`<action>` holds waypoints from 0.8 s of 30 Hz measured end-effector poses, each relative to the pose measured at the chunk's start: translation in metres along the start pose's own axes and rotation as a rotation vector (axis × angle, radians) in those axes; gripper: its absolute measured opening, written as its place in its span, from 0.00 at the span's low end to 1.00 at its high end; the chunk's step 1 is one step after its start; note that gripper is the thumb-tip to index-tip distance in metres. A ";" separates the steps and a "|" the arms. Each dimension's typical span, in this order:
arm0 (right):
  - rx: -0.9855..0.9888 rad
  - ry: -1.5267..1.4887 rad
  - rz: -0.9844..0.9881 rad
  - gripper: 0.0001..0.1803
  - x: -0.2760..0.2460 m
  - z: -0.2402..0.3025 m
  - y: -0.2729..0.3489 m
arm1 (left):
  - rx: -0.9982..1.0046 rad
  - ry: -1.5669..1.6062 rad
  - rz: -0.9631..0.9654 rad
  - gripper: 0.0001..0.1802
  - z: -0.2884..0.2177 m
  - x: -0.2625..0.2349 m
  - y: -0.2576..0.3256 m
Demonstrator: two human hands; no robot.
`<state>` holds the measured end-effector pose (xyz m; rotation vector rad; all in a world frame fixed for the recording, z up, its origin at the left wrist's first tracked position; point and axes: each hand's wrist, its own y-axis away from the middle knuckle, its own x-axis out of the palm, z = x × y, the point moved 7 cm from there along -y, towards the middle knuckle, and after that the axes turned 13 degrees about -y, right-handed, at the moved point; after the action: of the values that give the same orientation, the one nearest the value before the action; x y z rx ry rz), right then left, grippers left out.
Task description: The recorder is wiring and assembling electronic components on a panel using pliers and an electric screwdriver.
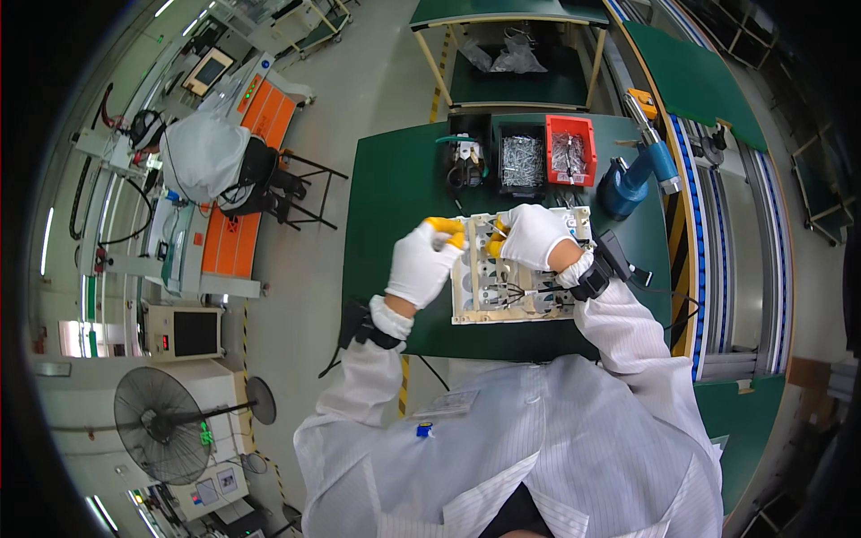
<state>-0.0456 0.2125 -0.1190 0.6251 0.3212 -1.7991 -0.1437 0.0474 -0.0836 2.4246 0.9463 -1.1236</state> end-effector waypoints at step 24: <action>0.038 0.053 0.015 0.19 0.000 0.006 -0.001 | 0.243 -0.297 -0.284 0.08 0.005 0.036 0.013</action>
<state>-0.0480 0.2097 -0.1140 0.7018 0.3182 -1.7803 -0.1204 0.0511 -0.1146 2.2545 1.1331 -1.7344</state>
